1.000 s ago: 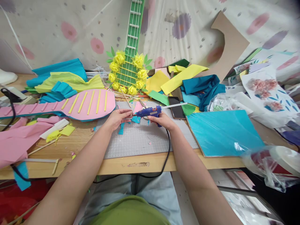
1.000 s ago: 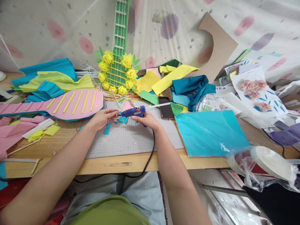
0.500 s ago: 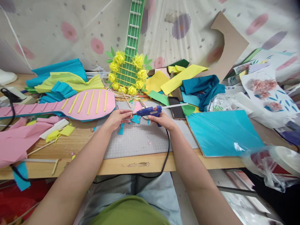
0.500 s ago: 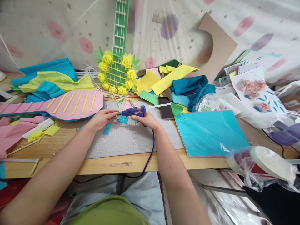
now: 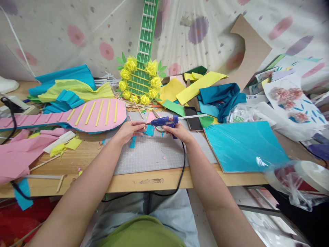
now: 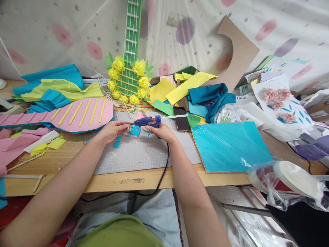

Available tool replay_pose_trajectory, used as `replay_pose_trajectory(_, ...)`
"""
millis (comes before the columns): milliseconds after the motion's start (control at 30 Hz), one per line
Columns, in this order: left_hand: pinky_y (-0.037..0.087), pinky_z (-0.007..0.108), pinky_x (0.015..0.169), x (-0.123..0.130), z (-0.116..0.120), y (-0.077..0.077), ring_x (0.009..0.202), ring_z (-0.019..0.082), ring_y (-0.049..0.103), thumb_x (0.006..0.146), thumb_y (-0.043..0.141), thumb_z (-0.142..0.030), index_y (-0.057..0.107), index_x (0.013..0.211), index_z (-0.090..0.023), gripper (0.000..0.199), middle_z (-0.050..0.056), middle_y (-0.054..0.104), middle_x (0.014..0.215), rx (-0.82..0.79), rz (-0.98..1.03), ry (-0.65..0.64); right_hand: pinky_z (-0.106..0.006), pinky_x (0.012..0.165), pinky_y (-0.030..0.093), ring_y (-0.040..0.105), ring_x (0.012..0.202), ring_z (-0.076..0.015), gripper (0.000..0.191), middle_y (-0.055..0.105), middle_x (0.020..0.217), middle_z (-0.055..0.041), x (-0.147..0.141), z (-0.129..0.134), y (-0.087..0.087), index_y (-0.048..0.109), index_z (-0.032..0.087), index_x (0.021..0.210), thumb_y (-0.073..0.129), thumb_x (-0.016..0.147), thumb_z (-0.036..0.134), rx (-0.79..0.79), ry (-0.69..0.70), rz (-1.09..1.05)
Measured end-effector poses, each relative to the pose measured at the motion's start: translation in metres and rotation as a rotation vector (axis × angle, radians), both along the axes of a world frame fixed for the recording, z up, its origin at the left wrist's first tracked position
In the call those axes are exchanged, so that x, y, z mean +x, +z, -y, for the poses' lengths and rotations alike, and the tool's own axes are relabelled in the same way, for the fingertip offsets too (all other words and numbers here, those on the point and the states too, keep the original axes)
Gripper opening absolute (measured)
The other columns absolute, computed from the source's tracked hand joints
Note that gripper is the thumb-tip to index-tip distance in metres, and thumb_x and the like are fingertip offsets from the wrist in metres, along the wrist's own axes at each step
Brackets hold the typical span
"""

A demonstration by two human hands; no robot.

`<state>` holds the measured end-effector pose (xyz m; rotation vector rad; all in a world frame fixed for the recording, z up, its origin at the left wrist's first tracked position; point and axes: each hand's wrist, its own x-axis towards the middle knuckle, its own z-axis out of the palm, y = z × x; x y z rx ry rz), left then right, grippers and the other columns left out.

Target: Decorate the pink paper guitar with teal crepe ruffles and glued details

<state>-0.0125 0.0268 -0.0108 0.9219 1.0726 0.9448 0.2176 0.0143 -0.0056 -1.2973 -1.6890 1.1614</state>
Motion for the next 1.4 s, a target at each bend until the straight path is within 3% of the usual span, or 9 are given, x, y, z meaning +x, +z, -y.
replay_pose_trajectory(300,0.052,0.021,0.050,0.001,0.001,0.003,0.064,0.015,0.065,0.066,0.069,-0.013,0.067,0.085,-0.011,0.019,0.007,0.068,0.073,-0.016,0.006,0.016,-0.021,0.040,0.033,0.042,0.044,-0.0066,0.040,0.051,0.054,0.0023,0.000,0.001,0.002,0.053,0.017,0.064,0.063,0.062,0.057,-0.007,0.032,0.011)
replay_pose_trajectory(567,0.052,0.020,0.049,0.001,0.003,0.005,0.066,0.014,0.065,0.067,0.068,-0.013,0.066,0.087,-0.010,0.021,0.009,0.069,0.083,-0.011,0.014,-0.002,-0.022,0.040,0.032,0.040,0.043,-0.0065,0.040,0.049,0.051,0.0028,0.002,0.003,0.004,0.053,0.017,0.061,0.063,0.063,0.056,-0.039,0.076,0.009)
replay_pose_trajectory(800,0.052,0.019,0.049,0.000,0.002,0.005,0.062,0.013,0.065,0.069,0.066,-0.010,0.065,0.090,-0.010,0.021,0.006,0.068,0.074,-0.028,0.044,0.039,-0.022,0.044,0.034,0.041,0.045,-0.0070,0.040,0.048,0.050,0.0029,0.004,0.002,0.003,0.057,0.016,0.064,0.063,0.063,0.055,-0.033,0.060,-0.055)
replay_pose_trajectory(867,0.052,0.019,0.049,0.000,0.002,0.006,0.062,0.012,0.065,0.068,0.066,-0.010,0.065,0.090,-0.010,0.022,0.006,0.068,0.075,-0.026,0.062,0.059,-0.022,0.045,0.035,0.040,0.044,-0.0071,0.039,0.047,0.048,0.0032,0.004,-0.001,0.000,0.058,0.016,0.064,0.060,0.065,0.056,0.039,-0.039,-0.108)
replay_pose_trajectory(933,0.052,0.019,0.049,0.000,0.001,0.006,0.063,0.012,0.064,0.068,0.067,-0.011,0.064,0.090,-0.010,0.023,0.006,0.068,0.076,-0.023,0.080,0.078,-0.024,0.047,0.036,0.041,0.044,-0.0083,0.040,0.048,0.049,0.0022,0.007,-0.007,-0.005,0.059,0.017,0.064,0.058,0.066,0.057,0.107,-0.243,-0.111)
replay_pose_trajectory(1067,0.052,0.019,0.052,0.000,0.000,0.004,0.062,0.011,0.064,0.066,0.068,-0.011,0.063,0.089,-0.010,0.023,0.006,0.067,0.075,-0.015,0.127,0.101,-0.030,0.060,0.043,0.057,0.063,-0.0188,0.044,0.061,0.063,-0.0063,0.019,-0.024,-0.017,0.061,0.017,0.067,0.059,0.060,0.061,0.151,-0.631,0.147)
replay_pose_trajectory(1233,0.052,0.019,0.053,0.002,0.001,0.002,0.064,0.011,0.064,0.067,0.068,-0.012,0.062,0.093,-0.010,0.027,0.006,0.068,0.078,0.006,0.166,0.078,-0.037,0.073,0.043,0.060,0.085,-0.0279,0.054,0.065,0.082,-0.0132,0.028,-0.035,-0.027,0.062,0.017,0.081,0.052,0.063,0.066,0.110,-0.649,0.449)
replay_pose_trajectory(1333,0.052,0.018,0.053,0.004,0.002,0.000,0.066,0.012,0.064,0.067,0.068,-0.013,0.062,0.094,-0.010,0.028,0.007,0.068,0.079,-0.001,0.176,0.065,-0.039,0.080,0.041,0.055,0.096,-0.0287,0.058,0.061,0.098,-0.0168,0.026,-0.028,-0.018,0.057,0.013,0.097,0.058,0.062,0.060,0.197,-0.689,0.577)
replay_pose_trajectory(1400,0.051,0.017,0.052,0.005,0.002,-0.001,0.065,0.011,0.064,0.067,0.068,-0.012,0.063,0.094,-0.011,0.028,0.006,0.068,0.079,-0.012,0.192,0.065,-0.040,0.083,0.039,0.051,0.102,-0.0310,0.058,0.057,0.104,-0.0200,0.026,-0.017,-0.006,0.054,0.010,0.096,0.066,0.058,0.052,0.252,-0.738,0.709)
